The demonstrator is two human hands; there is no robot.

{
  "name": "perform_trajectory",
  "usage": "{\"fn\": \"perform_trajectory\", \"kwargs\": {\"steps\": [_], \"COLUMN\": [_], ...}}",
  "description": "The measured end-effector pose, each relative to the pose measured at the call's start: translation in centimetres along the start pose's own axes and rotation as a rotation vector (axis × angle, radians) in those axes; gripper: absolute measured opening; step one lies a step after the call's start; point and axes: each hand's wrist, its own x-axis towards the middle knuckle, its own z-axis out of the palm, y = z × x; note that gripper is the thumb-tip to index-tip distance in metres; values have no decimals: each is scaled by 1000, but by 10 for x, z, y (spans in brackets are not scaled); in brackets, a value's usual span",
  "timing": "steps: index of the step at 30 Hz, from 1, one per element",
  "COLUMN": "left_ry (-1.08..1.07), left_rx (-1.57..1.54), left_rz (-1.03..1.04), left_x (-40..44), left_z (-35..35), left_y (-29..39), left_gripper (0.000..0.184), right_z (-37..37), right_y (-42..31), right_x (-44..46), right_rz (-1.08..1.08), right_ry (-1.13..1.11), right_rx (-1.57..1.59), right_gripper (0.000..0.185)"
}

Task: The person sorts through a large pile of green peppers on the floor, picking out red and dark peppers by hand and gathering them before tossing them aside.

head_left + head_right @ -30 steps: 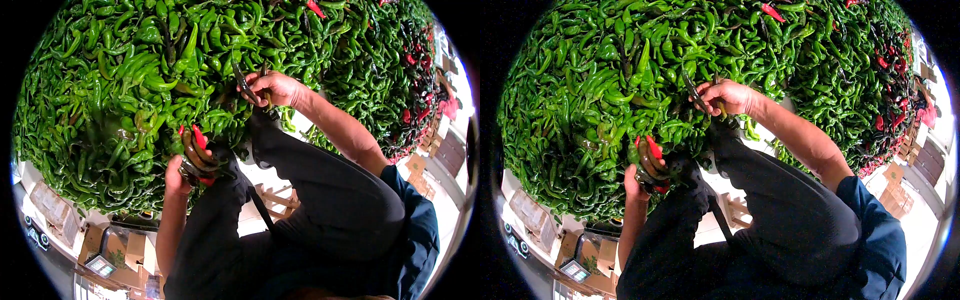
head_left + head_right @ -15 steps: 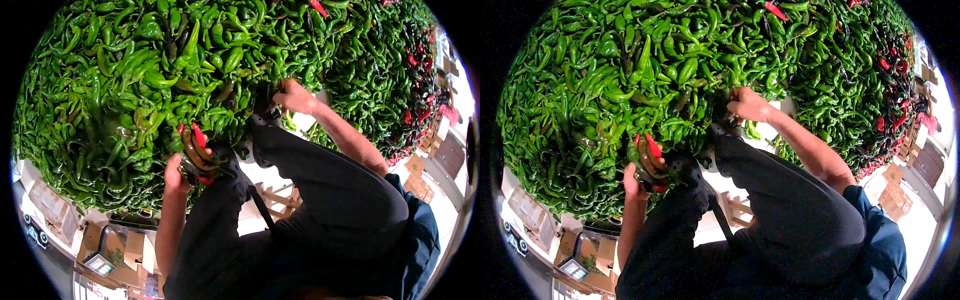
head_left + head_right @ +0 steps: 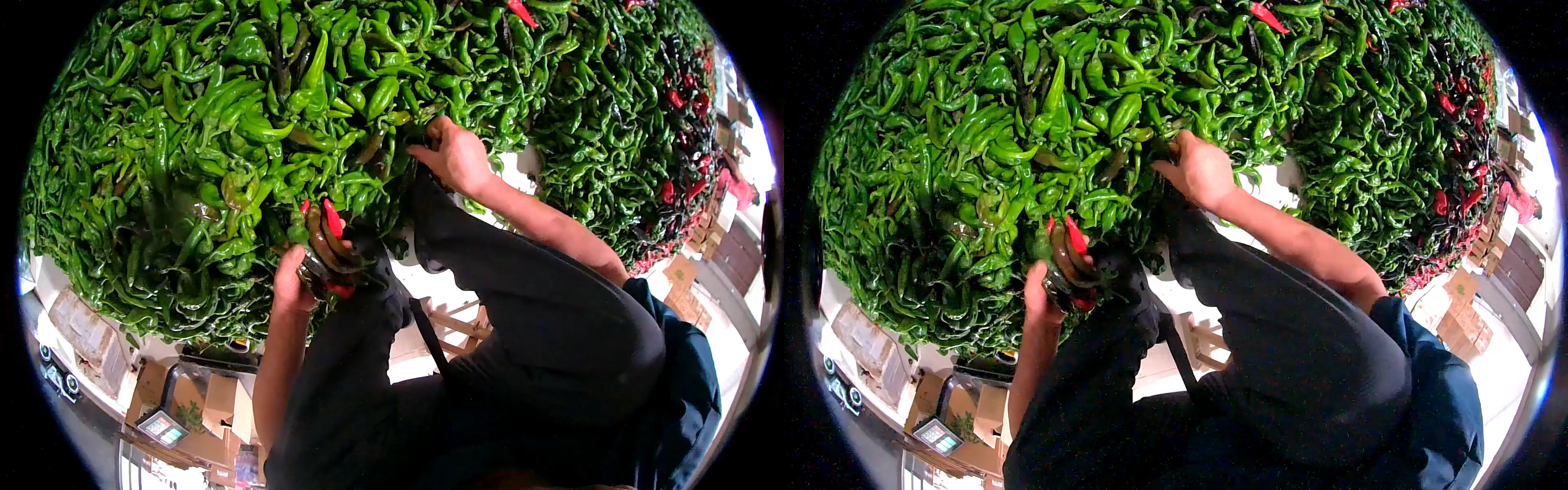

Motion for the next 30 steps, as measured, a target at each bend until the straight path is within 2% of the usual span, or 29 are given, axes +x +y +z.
{"fn": "perform_trajectory", "kwargs": {"steps": [2,3,6,7,8,10,14,15,16,18,21,24,25,26,28,29,30], "left_ry": [-2,-7,-28,-35,-38,-51,-76,-91,-106,-119,-108,-89,-91,-95,-90,-97,-94], "left_rx": [8,13,-8,-25,-54,-109,-92,-95,-97,-108,-118,-92,-86,-81,-89,-93,-96], "left_rz": [-6,-6,1,8,7,1,-26,-31,-31,-22,1,10,14,22,30,31,44], "left_x": [0,0,-3,-4,-5,-2,-2,-2,-2,-2,-3,-4,-4,-3,-5,-4,-3], "left_z": [-1,-2,-1,-1,-4,-12,-16,-17,-18,-18,-15,-17,-17,-17,-21,-21,-17], "left_y": [-1,-2,-1,-1,-2,-3,-5,-5,-4,-3,-3,-3,-2,-2,0,0,1], "left_gripper": [86,85,84,83,83,82,80,78,77,75,75,76,77,78,80,81,82], "right_z": [12,12,9,7,5,-8,-32,-27,-21,-26,14,15,10,3,-2,-41,-54], "right_y": [4,5,20,26,32,39,-2,-6,-12,-46,-46,-50,-47,-41,-22,-42,-35], "right_x": [7,11,18,17,17,19,4,3,5,2,14,21,22,22,29,26,30], "right_rz": [-140,-125,-237,-227,79,129,-125,-324,-560,-682,-661,-676,-669,-615,-442,-5,176], "right_ry": [124,95,30,117,36,68,-54,-69,-54,-172,-258,-264,-288,-283,-237,-495,-668], "right_rx": [12,-30,95,274,488,537,199,210,90,-286,-634,-593,-487,-344,347,660,1092], "right_gripper": [47,41,34,29,31,28,24,28,37,48,57,54,56,50,43,36,42]}}
